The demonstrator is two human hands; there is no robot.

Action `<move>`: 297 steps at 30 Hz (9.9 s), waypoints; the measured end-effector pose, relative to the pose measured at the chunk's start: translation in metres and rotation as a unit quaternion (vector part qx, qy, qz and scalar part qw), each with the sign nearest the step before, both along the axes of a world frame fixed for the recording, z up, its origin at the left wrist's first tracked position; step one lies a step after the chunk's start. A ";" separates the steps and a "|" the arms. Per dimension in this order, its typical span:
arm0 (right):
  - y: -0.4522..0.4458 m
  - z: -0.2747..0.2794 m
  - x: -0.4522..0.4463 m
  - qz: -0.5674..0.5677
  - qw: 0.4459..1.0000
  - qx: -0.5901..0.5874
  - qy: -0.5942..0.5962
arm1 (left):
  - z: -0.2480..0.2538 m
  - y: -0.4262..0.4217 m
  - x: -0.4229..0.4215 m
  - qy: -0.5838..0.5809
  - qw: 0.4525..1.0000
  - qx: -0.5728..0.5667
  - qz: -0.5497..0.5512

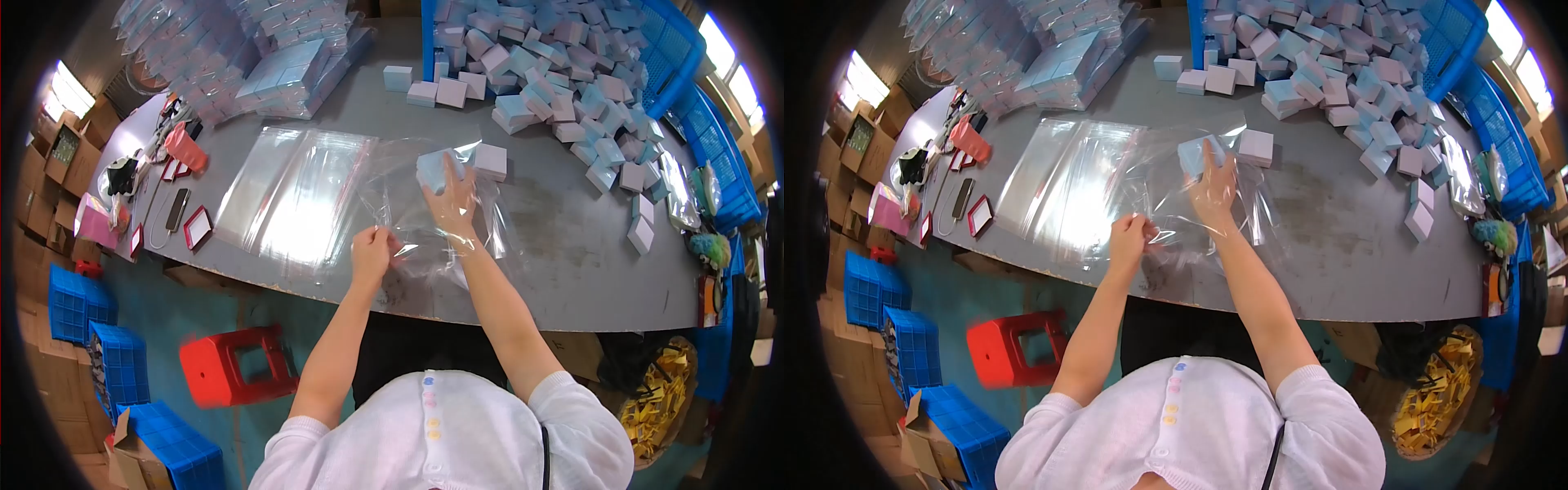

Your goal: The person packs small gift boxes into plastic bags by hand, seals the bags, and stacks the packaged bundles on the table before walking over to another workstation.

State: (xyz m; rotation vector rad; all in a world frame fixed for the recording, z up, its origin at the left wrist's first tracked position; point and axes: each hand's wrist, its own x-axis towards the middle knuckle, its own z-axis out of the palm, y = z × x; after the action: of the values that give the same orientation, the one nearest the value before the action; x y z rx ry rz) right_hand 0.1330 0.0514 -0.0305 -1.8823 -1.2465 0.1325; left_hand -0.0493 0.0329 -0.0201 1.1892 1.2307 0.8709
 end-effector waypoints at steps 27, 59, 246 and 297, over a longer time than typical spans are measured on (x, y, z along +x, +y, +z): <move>0.129 0.012 0.244 -0.120 0.961 -0.089 -0.233 | 0.063 -0.026 0.004 0.234 0.890 0.387 -0.052; -0.078 0.046 0.022 0.332 0.939 -0.081 -0.032 | 0.056 -0.038 0.005 0.076 0.887 0.441 -0.116; -0.066 0.008 0.433 -0.304 0.911 0.008 -0.279 | 0.023 -0.040 0.081 0.153 0.855 0.474 -0.146; -0.002 -0.007 0.367 -0.187 0.944 -0.015 -0.272 | 0.034 -0.048 0.102 0.130 0.860 0.454 -0.196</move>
State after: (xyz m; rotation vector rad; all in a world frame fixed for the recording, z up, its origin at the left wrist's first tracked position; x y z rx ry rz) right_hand 0.5005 0.0497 -0.0372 -2.2286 -1.2016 -0.6140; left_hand 0.0525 -0.0150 0.0144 2.2866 0.6953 1.0243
